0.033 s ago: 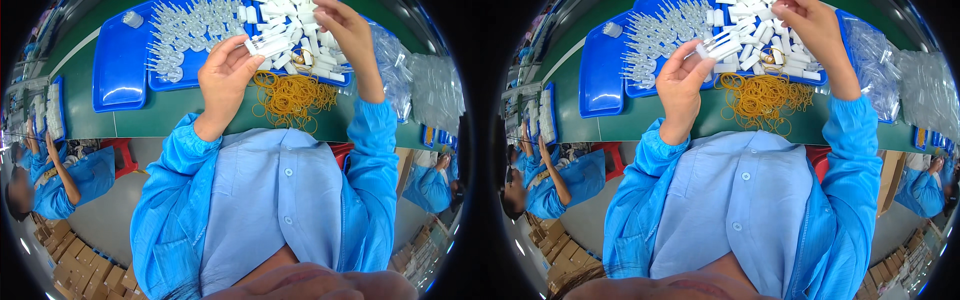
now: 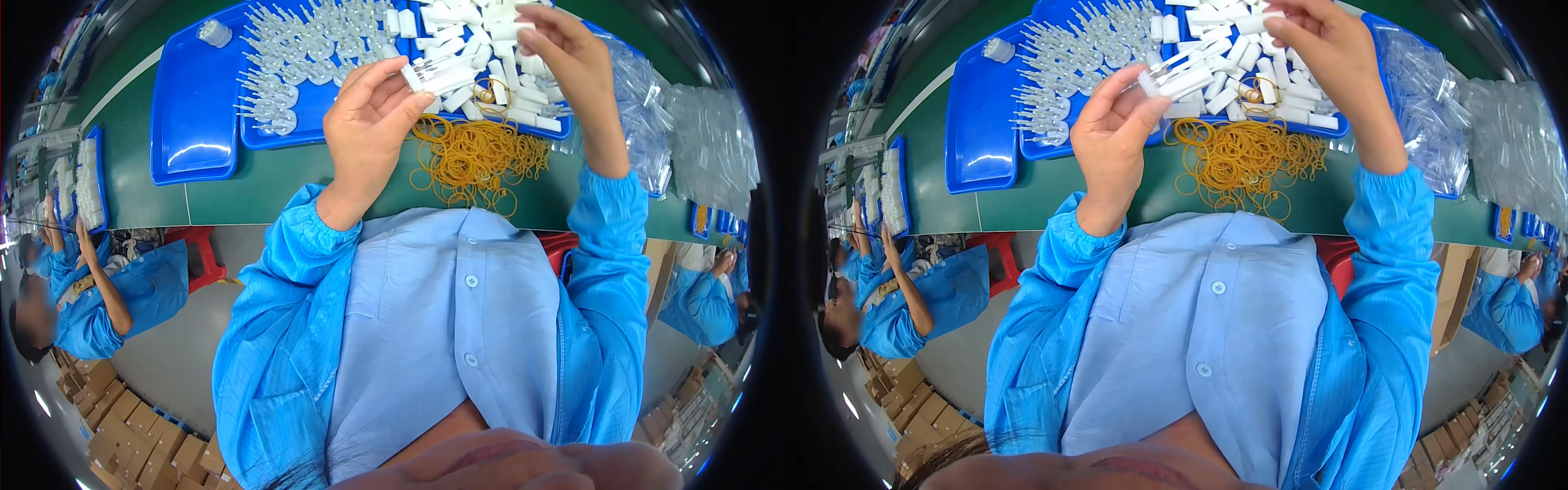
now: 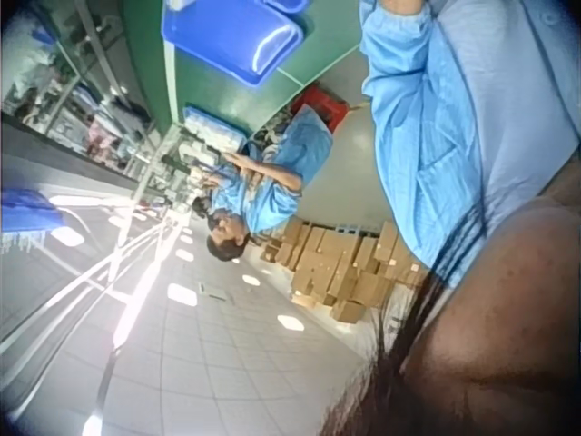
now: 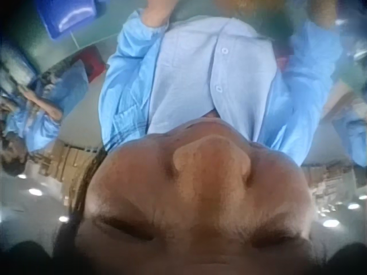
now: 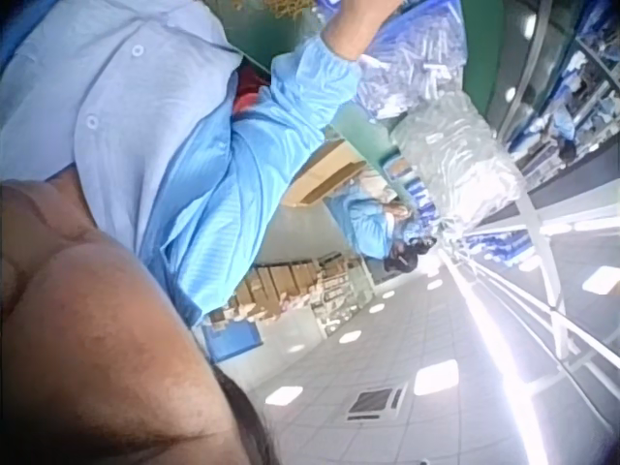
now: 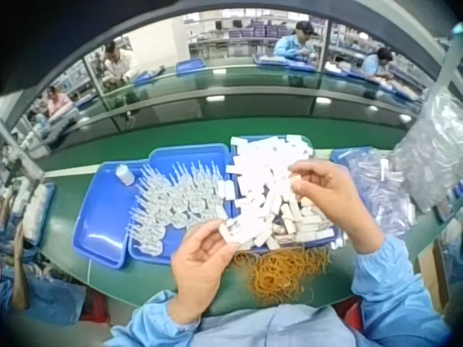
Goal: The person assembles small white plastic components by hand. They pick up a white base and a clear plastic piece, fit them together, and place the finished unit into a blue tray. The process is repeated continuously throughout the clip.
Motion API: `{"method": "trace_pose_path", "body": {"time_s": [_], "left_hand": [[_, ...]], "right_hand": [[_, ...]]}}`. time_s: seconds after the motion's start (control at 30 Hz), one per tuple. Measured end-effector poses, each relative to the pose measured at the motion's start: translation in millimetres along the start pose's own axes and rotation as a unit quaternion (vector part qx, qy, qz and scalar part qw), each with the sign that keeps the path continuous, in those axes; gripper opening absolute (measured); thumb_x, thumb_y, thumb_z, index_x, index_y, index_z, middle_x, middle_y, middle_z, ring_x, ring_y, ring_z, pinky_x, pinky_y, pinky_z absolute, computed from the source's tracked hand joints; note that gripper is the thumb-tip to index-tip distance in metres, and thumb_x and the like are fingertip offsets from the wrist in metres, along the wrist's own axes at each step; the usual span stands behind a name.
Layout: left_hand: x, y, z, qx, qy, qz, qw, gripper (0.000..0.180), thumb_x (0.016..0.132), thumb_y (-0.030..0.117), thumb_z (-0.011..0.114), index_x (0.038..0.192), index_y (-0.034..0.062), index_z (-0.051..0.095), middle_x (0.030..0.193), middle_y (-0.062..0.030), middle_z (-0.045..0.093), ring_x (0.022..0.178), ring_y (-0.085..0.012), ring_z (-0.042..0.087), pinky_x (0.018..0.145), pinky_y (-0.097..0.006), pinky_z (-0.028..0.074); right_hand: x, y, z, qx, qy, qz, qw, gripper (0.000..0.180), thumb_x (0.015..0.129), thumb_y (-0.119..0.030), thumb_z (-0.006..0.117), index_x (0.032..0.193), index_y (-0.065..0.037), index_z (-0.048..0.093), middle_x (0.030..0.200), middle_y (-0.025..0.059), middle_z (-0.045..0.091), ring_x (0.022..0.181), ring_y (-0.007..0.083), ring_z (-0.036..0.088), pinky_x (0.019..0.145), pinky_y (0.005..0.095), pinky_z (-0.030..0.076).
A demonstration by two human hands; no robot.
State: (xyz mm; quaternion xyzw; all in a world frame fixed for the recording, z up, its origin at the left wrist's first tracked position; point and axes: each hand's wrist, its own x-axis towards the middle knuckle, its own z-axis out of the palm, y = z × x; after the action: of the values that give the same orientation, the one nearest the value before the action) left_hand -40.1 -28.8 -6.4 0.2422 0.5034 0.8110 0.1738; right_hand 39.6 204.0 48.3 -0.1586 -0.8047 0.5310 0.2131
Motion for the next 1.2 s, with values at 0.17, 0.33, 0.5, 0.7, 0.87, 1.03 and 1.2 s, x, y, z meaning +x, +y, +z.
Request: {"method": "trace_pose_path", "body": {"time_s": [0.17,0.33,0.5,0.7,0.87,1.03,1.2], "left_hand": [[-3,0,20,0.087,-0.056,0.073,0.992,0.04,0.077,-0.014,0.067,0.114,-0.0076,0.057,0.116,-0.0098,0.048,0.111,-0.0251,0.058,0.099,-0.036,0.051],[-5,-6,34,0.091,-0.084,0.091,0.988,0.04,0.077,-0.014,0.068,0.115,-0.006,0.058,0.115,-0.0098,0.047,0.11,-0.0236,0.058,0.097,-0.035,0.052],[-7,-9,42,0.127,-0.093,0.102,0.982,0.041,0.078,-0.015,0.066,0.116,-0.007,0.057,0.115,-0.0091,0.048,0.108,-0.0219,0.058,0.094,-0.034,0.053],[-6,-12,43,0.159,-0.094,0.106,0.977,0.04,0.076,-0.013,0.069,0.115,-0.006,0.059,0.115,-0.0095,0.05,0.106,-0.0201,0.058,0.093,-0.033,0.053],[-4,-11,39,0.19,-0.09,0.107,0.972,0.04,0.075,-0.01,0.072,0.113,-0.0038,0.062,0.113,-0.0088,0.052,0.105,-0.0177,0.058,0.091,-0.03,0.052],[-3,-10,34,0.195,-0.093,0.115,0.969,0.04,0.074,-0.008,0.074,0.113,-0.0022,0.064,0.114,-0.0091,0.053,0.104,-0.0177,0.059,0.089,-0.029,0.052],[-3,-4,26,0.24,-0.107,0.135,0.955,0.04,0.073,-0.01,0.073,0.112,-0.0021,0.064,0.114,-0.0099,0.053,0.105,-0.0188,0.059,0.093,-0.032,0.053]], "right_hand": [[-45,11,-11,0.05,0.026,-0.038,0.998,0.024,0.088,-0.001,0.063,0.111,0.001,0.064,0.101,0.0053,0.065,0.089,0.0119,0.062,0.081,0.0236,0.049],[-63,8,-15,0.134,0.016,-0.05,0.99,0.027,0.088,0.001,0.062,0.114,0.003,0.059,0.106,0.0098,0.065,0.095,0.014,0.062,0.085,0.0254,0.05],[-68,14,-19,0.202,0.022,-0.024,0.979,0.025,0.085,-0.002,0.067,0.109,0.001,0.063,0.094,0.0087,0.066,0.085,0.0128,0.063,0.078,0.023,0.051],[-70,17,-17,0.248,0.002,-0.012,0.969,0.023,0.086,-0.003,0.066,0.108,0.001,0.065,0.094,0.0098,0.067,0.086,0.0142,0.064,0.077,0.0249,0.052],[-69,19,-16,0.267,-0.035,0.002,0.963,0.021,0.089,-0.005,0.063,0.109,0.002,0.067,0.105,0.0125,0.067,0.092,0.0179,0.065,0.081,0.0271,0.055],[-66,22,-7,0.278,-0.068,0.01,0.958,0.019,0.09,-0.003,0.06,0.107,0.002,0.068,0.108,0.0128,0.066,0.095,0.0186,0.065,0.081,0.027,0.056],[-69,7,6,0.161,-0.062,-0.037,0.984,0.018,0.09,0.0,0.058,0.105,0.002,0.068,0.105,0.0096,0.063,0.095,0.0173,0.064,0.082,0.0259,0.055]]}}
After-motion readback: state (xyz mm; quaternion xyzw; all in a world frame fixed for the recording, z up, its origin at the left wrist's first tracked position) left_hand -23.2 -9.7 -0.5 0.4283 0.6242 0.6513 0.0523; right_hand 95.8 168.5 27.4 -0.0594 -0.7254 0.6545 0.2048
